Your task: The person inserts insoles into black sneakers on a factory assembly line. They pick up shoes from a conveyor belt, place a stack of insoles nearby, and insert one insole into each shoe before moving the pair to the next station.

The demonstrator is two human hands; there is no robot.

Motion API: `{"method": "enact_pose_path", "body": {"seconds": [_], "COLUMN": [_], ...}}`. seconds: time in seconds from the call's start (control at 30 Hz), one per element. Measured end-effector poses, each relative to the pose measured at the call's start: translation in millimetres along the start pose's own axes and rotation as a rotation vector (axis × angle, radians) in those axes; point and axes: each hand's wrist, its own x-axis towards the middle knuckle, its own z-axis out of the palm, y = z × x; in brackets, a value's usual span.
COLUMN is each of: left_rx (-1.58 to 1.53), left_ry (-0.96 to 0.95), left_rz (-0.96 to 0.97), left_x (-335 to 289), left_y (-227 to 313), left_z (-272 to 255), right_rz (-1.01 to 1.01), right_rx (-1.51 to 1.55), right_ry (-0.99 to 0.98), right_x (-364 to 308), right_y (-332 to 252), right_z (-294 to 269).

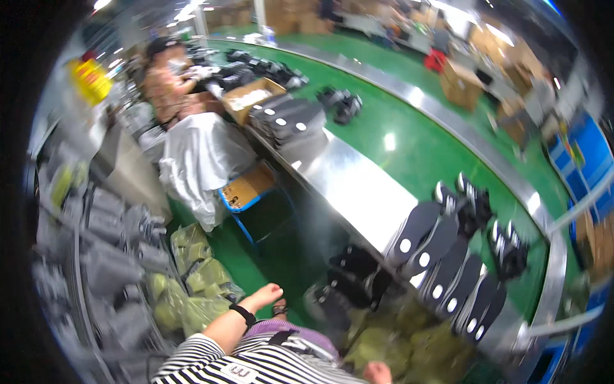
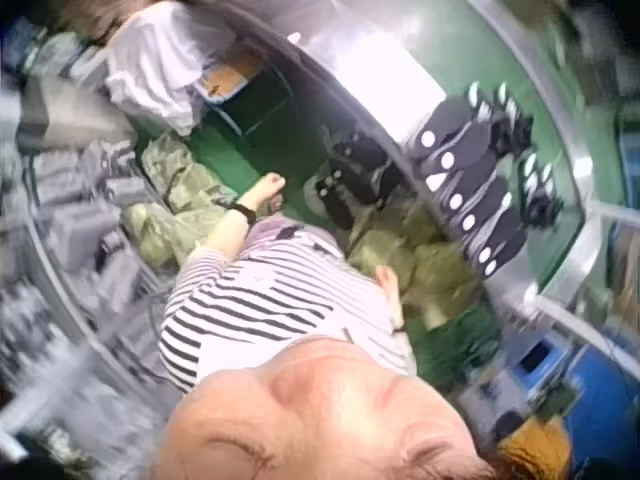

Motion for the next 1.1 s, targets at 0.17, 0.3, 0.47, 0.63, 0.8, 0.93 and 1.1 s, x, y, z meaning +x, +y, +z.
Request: {"method": "enact_pose_path", "body": {"seconds": [0.17, 0.3, 0.47, 0.63, 0.8, 0.93, 1.1], "left_rx": [0.188, -0.071, -0.583, -0.682, -0.118, 0.06, 0.546], "left_ry": [-0.096, 0.258, 0.341, 0.146, 0.451, 0.559, 0.657], "left_rz": [-0.229, -0.451, -0.567, -0.408, 0.437, 0.769, 0.761], "left_x": [-8, -3, 17, 72, 142, 186, 261], "left_y": [-136, -233, -180, -100, 94, 254, 366], "left_z": [-88, -163, -195, -163, -191, -228, -237], "right_rz": [-0.1, -0.279, -0.131, -0.147, -0.456, -0.655, -0.609], "right_rx": [-0.538, -0.601, -0.105, 0.127, -0.209, -0.452, -0.778], "right_ry": [-0.076, -0.038, 0.105, 0.133, 0.362, 0.605, 0.886], "right_x": [53, 100, 156, 204, 258, 300, 331], "right_y": [-89, -182, -249, -292, -316, -343, -354], "right_z": [109, 139, 156, 175, 165, 129, 87]}}
